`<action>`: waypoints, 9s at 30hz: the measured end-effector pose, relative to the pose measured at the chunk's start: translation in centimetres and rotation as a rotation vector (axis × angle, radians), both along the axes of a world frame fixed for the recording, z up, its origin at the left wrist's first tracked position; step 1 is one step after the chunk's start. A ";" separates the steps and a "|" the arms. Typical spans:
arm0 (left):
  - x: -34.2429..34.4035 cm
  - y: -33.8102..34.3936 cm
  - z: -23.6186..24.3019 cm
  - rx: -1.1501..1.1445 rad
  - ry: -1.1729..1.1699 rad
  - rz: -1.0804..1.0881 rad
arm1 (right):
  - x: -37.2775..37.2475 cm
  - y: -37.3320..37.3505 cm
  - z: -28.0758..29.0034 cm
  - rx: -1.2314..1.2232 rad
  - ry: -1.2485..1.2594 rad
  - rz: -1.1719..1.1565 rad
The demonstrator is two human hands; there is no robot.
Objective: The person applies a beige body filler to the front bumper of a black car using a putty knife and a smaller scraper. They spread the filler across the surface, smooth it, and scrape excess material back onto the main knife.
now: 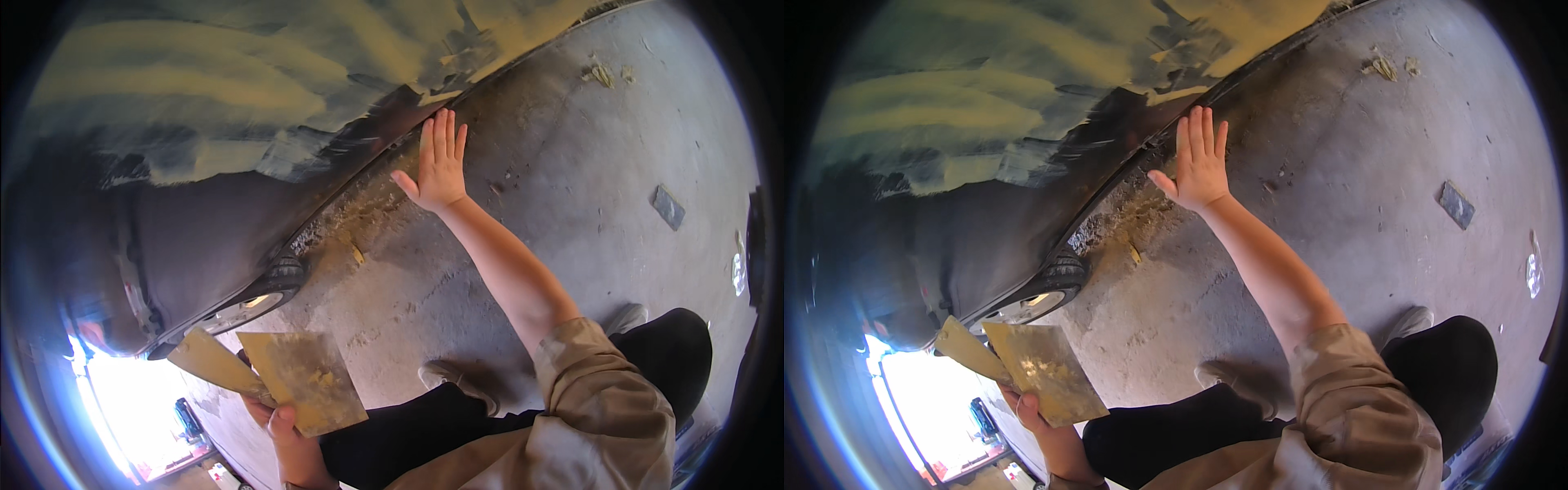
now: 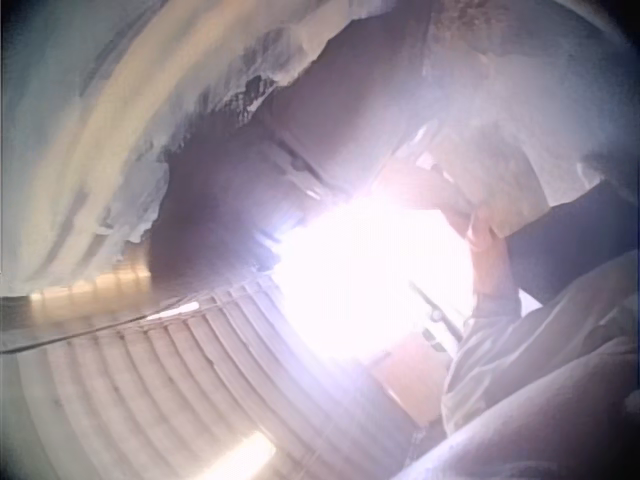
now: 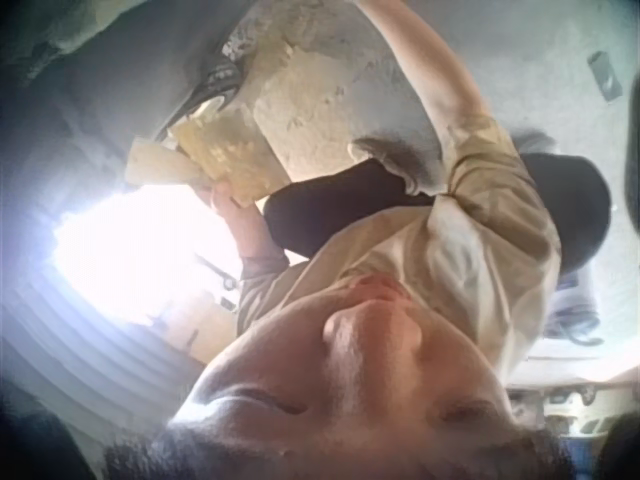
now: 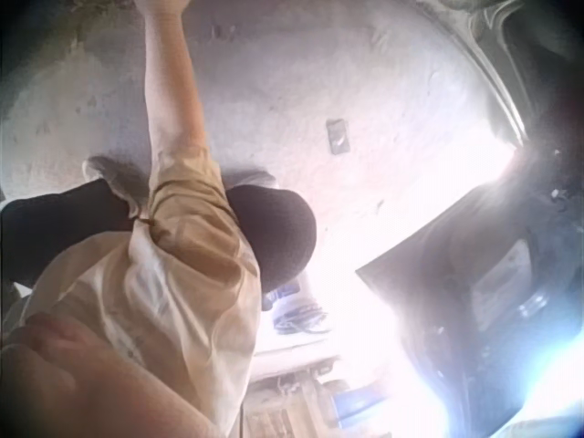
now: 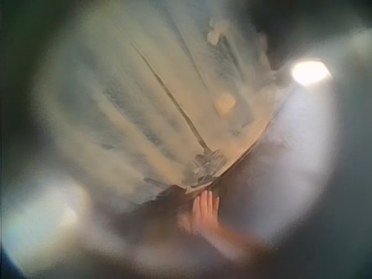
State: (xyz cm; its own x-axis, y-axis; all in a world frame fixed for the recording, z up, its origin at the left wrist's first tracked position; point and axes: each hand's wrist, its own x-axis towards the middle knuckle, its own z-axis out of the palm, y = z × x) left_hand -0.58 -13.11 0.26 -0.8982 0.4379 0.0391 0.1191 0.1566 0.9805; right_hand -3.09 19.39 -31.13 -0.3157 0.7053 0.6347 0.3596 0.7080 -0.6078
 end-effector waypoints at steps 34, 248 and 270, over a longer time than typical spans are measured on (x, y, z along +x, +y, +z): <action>-2.3 4.9 -1.8 0.173 -0.037 -0.209 | 11.2 -11.0 20.2 -1.217 1.062 1.358; -7.1 33.5 28.6 -0.610 0.016 -1.865 | 0.8 -2.5 15.8 -0.987 1.207 -0.413; -5.4 30.3 26.0 -0.327 0.384 -1.627 | 2.2 1.0 13.8 -1.119 1.416 -0.286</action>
State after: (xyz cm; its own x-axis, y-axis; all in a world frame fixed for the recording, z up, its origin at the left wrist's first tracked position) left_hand -5.95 17.18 26.30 0.4909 0.8598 -0.1404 0.5522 -0.1825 0.8135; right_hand -0.89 20.40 -17.32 0.1713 0.8671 -0.4678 -0.7649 -0.1823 -0.6178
